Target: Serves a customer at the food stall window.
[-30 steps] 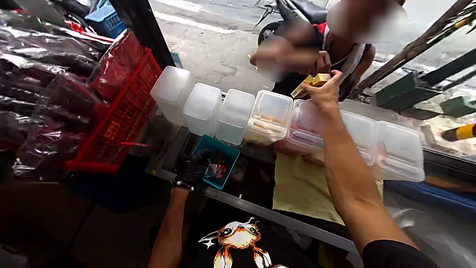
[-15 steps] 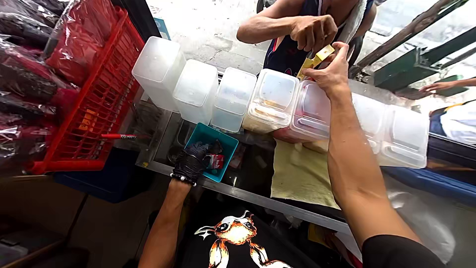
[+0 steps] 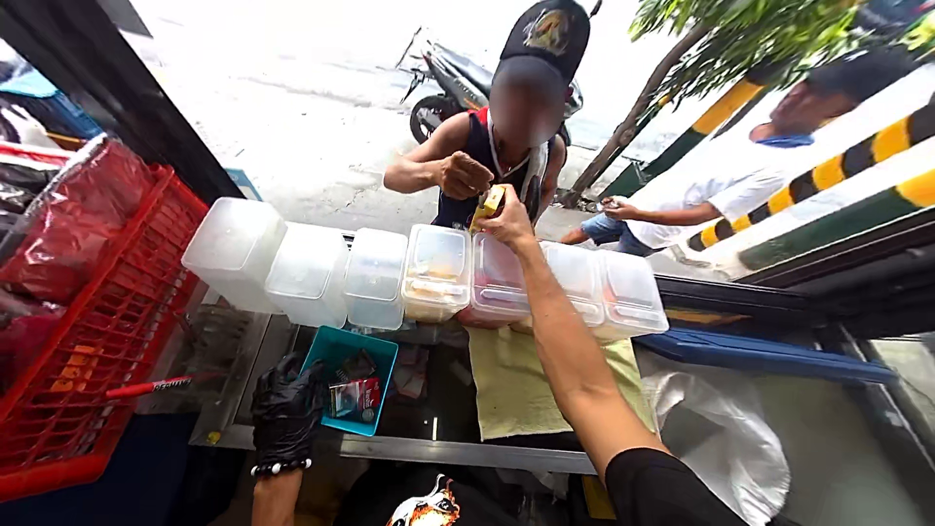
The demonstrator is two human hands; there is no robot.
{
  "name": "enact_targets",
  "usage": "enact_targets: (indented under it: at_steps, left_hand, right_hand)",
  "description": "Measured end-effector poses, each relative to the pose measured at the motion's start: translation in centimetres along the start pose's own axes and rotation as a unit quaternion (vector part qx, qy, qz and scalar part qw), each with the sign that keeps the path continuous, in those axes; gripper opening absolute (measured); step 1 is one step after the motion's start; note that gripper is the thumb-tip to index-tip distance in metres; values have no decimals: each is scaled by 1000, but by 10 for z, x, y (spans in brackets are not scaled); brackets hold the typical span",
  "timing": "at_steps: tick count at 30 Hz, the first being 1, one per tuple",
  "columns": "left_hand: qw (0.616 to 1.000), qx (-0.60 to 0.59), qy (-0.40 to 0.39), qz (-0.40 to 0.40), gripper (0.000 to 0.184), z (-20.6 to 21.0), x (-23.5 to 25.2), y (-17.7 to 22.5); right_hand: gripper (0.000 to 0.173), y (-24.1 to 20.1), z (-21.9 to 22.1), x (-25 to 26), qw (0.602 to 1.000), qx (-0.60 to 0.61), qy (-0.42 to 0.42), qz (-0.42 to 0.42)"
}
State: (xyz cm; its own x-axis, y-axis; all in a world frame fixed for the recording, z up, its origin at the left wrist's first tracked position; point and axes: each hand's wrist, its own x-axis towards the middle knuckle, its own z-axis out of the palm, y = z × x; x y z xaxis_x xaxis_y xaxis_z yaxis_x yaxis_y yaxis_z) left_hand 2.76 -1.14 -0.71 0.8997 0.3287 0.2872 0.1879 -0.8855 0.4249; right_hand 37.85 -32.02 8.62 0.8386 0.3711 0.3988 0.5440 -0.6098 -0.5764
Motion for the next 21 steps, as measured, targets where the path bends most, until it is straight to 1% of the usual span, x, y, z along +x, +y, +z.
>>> enact_targets:
  at_steps: [1, 2, 3, 4, 5, 6, 7, 8, 9, 10, 14, 18, 21]
  left_hand:
    - [1000, -10, 4, -15, 24, 1, -4, -2]
    - [999, -22, 3, -37, 24, 0, -7, -2]
    - [997, -38, 2, -64, 24, 0, -10, -1]
    - [995, -51, 2, -88, 26, -1, -12, 2]
    - [993, -57, 6, -105, 28, -1, -13, 3]
    - [991, -61, 9, -118, 31, -1, -14, 4]
    - [990, -59, 13, -129, 32, 1, -15, 6]
    - [989, -54, 20, -136, 32, 2, -16, 8]
    - [989, -51, 26, -138, 32, 4, -17, 8]
    - [989, -51, 33, -136, 32, 5, -17, 8]
    - [985, -68, 30, -155, 32, 4, -18, 10]
    - [986, -46, 36, -153, 32, 7, -17, 10]
    - [986, -25, 68, -150, 33, 4, -19, 1]
  right_hand:
    - [81, 44, 16, 13, 997, 39, -8, 63]
    - [86, 60, 21, 24, 989, 48, -32, 133]
    - [88, 59, 22, 28, 983, 44, -40, 173]
    - [86, 45, 18, 27, 977, 33, -46, 207]
    - [84, 20, 5, 27, 960, 13, -94, 264]
    - [86, -7, -17, 36, 915, 6, -208, 345]
    - [88, 16, 3, 21, 964, 19, -81, 253]
    - [93, 36, 15, 20, 978, 50, -29, 200]
    - [98, 47, 20, 22, 981, 68, -20, 182]
    - [101, 49, 22, 23, 980, 76, -21, 184]
    - [102, 47, 19, 27, 977, 98, 8, 192]
    - [98, 41, 4, 30, 975, 109, 62, 185]
    - [90, 14, -15, 20, 980, 86, 77, 162]
